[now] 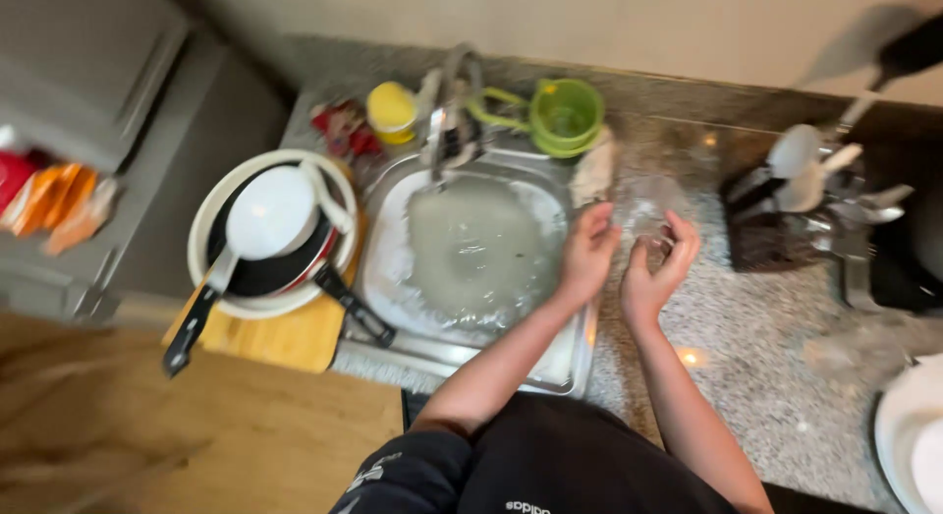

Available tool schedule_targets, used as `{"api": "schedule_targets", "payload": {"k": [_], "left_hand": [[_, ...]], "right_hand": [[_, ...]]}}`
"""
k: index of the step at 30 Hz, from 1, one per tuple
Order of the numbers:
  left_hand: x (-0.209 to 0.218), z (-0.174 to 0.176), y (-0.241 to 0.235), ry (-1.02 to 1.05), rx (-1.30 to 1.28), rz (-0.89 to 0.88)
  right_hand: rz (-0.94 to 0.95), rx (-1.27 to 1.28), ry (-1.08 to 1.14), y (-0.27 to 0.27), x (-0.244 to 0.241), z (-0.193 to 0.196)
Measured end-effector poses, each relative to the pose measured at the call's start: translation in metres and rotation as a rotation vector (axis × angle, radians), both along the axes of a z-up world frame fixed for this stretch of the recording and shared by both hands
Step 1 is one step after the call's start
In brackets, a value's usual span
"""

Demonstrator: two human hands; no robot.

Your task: The person washes various kitchen items in a sink under running water. They clean a glass, a white bowl, a ladle, a knife, a wooden spatula, a frying pan, and several plates, placing each item aside after rinsing.

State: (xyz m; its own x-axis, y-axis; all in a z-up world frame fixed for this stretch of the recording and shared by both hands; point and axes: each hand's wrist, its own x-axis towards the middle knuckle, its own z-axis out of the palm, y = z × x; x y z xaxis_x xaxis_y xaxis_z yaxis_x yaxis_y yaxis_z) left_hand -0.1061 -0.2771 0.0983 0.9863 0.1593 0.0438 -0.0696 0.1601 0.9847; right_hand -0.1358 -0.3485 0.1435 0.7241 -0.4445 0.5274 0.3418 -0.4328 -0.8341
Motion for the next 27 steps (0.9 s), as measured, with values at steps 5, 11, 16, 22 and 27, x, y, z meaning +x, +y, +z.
{"api": "schedule_targets", "payload": {"k": [5, 11, 16, 22, 27], "left_hand": [[-0.056, 0.101, 0.061, -0.090, 0.043, 0.051], [-0.090, 0.189, 0.157, -0.233, 0.027, 0.155], [-0.083, 0.159, 0.282, -0.358, 0.066, 0.321], [-0.096, 0.122, 0.424, 0.002, 0.384, 0.684], [-0.108, 0.109, 0.465, 0.181, 0.466, 0.612]], "right_hand": [[0.228, 0.186, -0.081, 0.077, -0.013, 0.049], [0.467, 0.314, -0.052, 0.158, -0.017, 0.093], [0.744, 0.199, 0.070, 0.237, -0.012, 0.116], [0.950, -0.355, 0.119, 0.330, 0.028, 0.115], [1.175, -1.011, 0.026, 0.387, 0.046, 0.108]]}}
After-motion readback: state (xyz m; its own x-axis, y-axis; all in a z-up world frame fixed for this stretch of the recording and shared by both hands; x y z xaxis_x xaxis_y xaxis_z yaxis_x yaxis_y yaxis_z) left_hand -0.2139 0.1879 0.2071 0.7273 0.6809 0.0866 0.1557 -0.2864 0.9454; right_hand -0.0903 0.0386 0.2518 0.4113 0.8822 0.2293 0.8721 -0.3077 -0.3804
